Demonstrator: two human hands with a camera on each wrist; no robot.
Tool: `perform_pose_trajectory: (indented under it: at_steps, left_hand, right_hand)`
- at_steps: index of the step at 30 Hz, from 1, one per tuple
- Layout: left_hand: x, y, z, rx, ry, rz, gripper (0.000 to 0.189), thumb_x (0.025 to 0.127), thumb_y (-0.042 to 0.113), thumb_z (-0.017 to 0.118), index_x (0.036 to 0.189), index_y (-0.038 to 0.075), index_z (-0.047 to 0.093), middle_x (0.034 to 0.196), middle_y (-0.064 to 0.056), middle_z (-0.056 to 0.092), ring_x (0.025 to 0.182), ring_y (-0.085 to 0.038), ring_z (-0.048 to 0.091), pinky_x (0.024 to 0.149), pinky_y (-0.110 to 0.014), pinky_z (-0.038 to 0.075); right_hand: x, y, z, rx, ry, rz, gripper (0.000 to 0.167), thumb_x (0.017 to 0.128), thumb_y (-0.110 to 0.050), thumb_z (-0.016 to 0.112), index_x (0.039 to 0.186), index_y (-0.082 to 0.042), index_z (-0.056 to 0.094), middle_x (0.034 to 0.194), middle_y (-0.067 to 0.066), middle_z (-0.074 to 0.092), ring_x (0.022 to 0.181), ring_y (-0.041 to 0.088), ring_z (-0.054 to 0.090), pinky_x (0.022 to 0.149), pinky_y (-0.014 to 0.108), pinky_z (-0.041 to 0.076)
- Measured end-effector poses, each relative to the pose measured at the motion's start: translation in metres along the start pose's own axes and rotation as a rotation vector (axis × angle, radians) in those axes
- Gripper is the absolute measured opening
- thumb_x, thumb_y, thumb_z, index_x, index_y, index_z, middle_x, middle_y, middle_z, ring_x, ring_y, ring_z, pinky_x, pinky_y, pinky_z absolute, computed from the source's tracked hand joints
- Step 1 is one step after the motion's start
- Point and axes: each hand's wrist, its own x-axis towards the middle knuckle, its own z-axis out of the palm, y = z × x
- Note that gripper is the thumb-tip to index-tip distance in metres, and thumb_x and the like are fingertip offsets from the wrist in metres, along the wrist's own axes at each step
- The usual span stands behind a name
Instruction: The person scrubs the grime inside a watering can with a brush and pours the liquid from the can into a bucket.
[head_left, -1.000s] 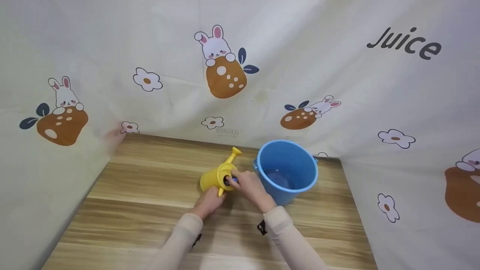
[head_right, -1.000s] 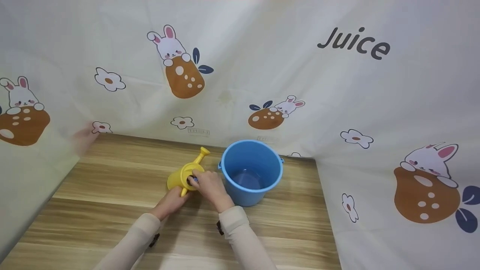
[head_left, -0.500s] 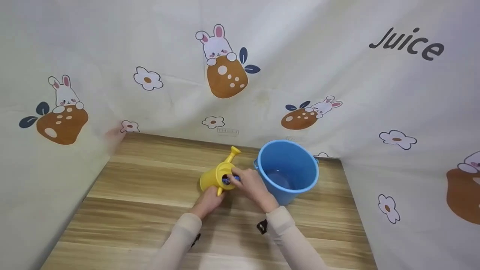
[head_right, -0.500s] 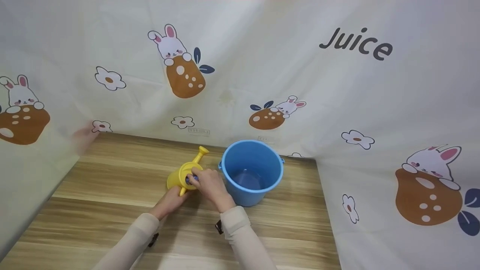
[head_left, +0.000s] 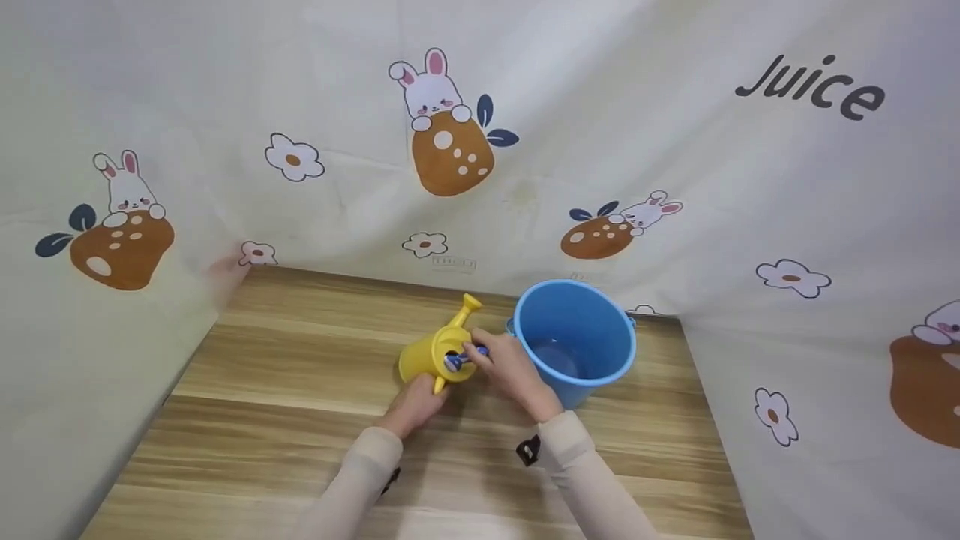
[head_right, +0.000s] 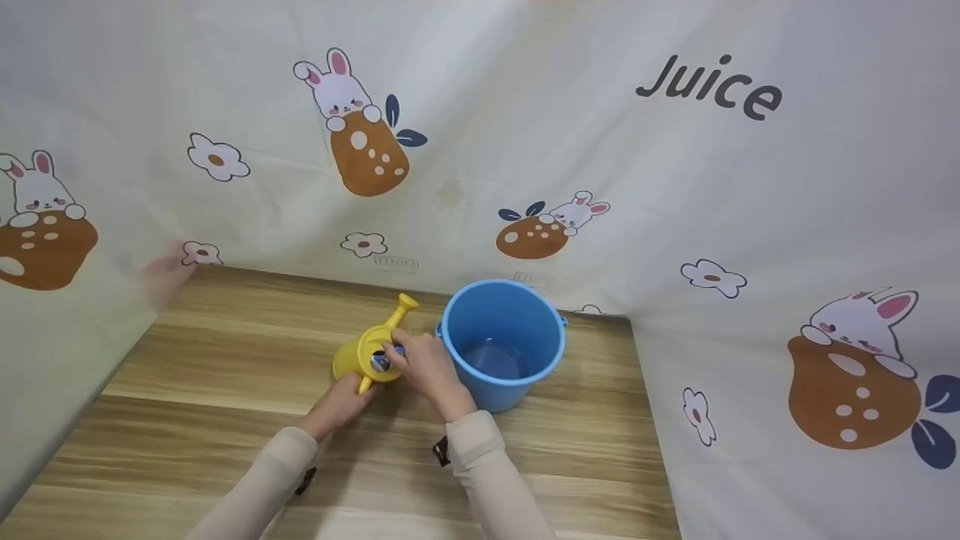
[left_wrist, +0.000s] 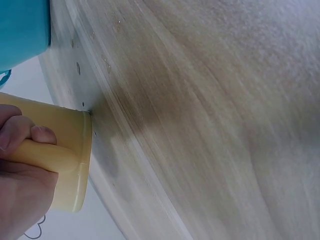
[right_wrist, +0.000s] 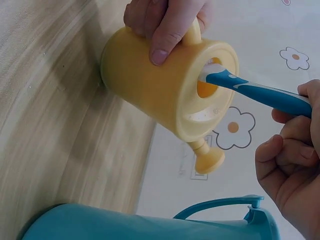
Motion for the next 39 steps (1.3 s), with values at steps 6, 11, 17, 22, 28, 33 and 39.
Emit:
perform_pose_trajectory:
  at_steps: [6, 11, 17, 22, 28, 33, 39]
  left_hand:
    - [-0.001, -0.001, 0.001, -0.001, -0.006, -0.009, 0.028, 0.099, 0.023, 0.056, 0.072, 0.015, 0.052, 0.061, 0.006, 0.043, 0.053, -0.011, 0.042, 0.052, -0.026, 0.037]
    - [-0.001, -0.002, 0.001, 0.003, 0.002, 0.004, 0.028, 0.098, 0.024, 0.057, 0.072, 0.015, 0.051, 0.061, 0.007, 0.042, 0.054, -0.01, 0.042, 0.052, -0.026, 0.037]
    - [-0.003, -0.003, 0.001, 0.012, 0.015, 0.001, 0.03, 0.096, 0.023, 0.06, 0.069, 0.016, 0.048, 0.06, 0.007, 0.041, 0.052, -0.01, 0.04, 0.05, -0.025, 0.035]
    - [-0.002, -0.004, 0.001, -0.008, -0.005, -0.001, 0.024, 0.097, 0.023, 0.059, 0.075, 0.013, 0.055, 0.062, 0.006, 0.044, 0.054, -0.01, 0.043, 0.053, -0.026, 0.038]
    - [-0.002, -0.004, 0.0, -0.011, 0.015, 0.016, 0.022, 0.096, 0.022, 0.059, 0.078, 0.01, 0.057, 0.064, 0.005, 0.045, 0.056, -0.011, 0.044, 0.055, -0.027, 0.038]
    - [-0.002, -0.005, -0.001, -0.015, 0.012, 0.014, 0.022, 0.097, 0.022, 0.06, 0.079, 0.01, 0.058, 0.064, 0.005, 0.045, 0.057, -0.011, 0.044, 0.056, -0.027, 0.039]
    - [-0.001, -0.005, -0.001, -0.034, -0.002, 0.026, 0.022, 0.097, 0.023, 0.059, 0.079, 0.011, 0.057, 0.063, 0.006, 0.044, 0.055, -0.01, 0.043, 0.053, -0.026, 0.038]
  right_hand:
    - [-0.001, 0.002, 0.001, 0.023, -0.004, 0.005, 0.023, 0.102, -0.029, 0.055, 0.084, -0.014, 0.056, 0.065, -0.008, 0.045, 0.059, 0.006, 0.043, 0.056, 0.018, 0.034]
    - [-0.002, 0.003, 0.005, 0.035, -0.006, 0.029, 0.023, 0.102, -0.03, 0.054, 0.085, -0.014, 0.057, 0.066, -0.007, 0.048, 0.059, 0.006, 0.044, 0.056, 0.019, 0.036]
    - [-0.001, 0.007, 0.019, 0.071, 0.011, 0.078, 0.02, 0.1, -0.027, 0.057, 0.087, -0.012, 0.061, 0.07, -0.004, 0.054, 0.064, 0.008, 0.047, 0.06, 0.021, 0.039]
    - [0.0, 0.01, 0.027, 0.087, 0.023, 0.116, 0.019, 0.099, -0.025, 0.059, 0.086, -0.011, 0.06, 0.068, -0.002, 0.053, 0.063, 0.01, 0.048, 0.059, 0.021, 0.038]
    - [-0.001, 0.009, 0.029, 0.073, 0.012, 0.17, 0.018, 0.098, -0.026, 0.058, 0.091, -0.011, 0.067, 0.071, 0.001, 0.061, 0.065, 0.01, 0.049, 0.061, 0.023, 0.041]
    - [-0.001, 0.007, 0.028, 0.04, -0.013, 0.228, 0.027, 0.098, -0.028, 0.056, 0.081, -0.011, 0.068, 0.065, -0.001, 0.057, 0.061, 0.01, 0.047, 0.059, 0.024, 0.04]
    - [-0.003, 0.007, 0.026, 0.039, -0.042, 0.237, 0.032, 0.098, -0.029, 0.053, 0.068, -0.017, 0.054, 0.06, -0.007, 0.044, 0.057, 0.008, 0.042, 0.056, 0.021, 0.034]
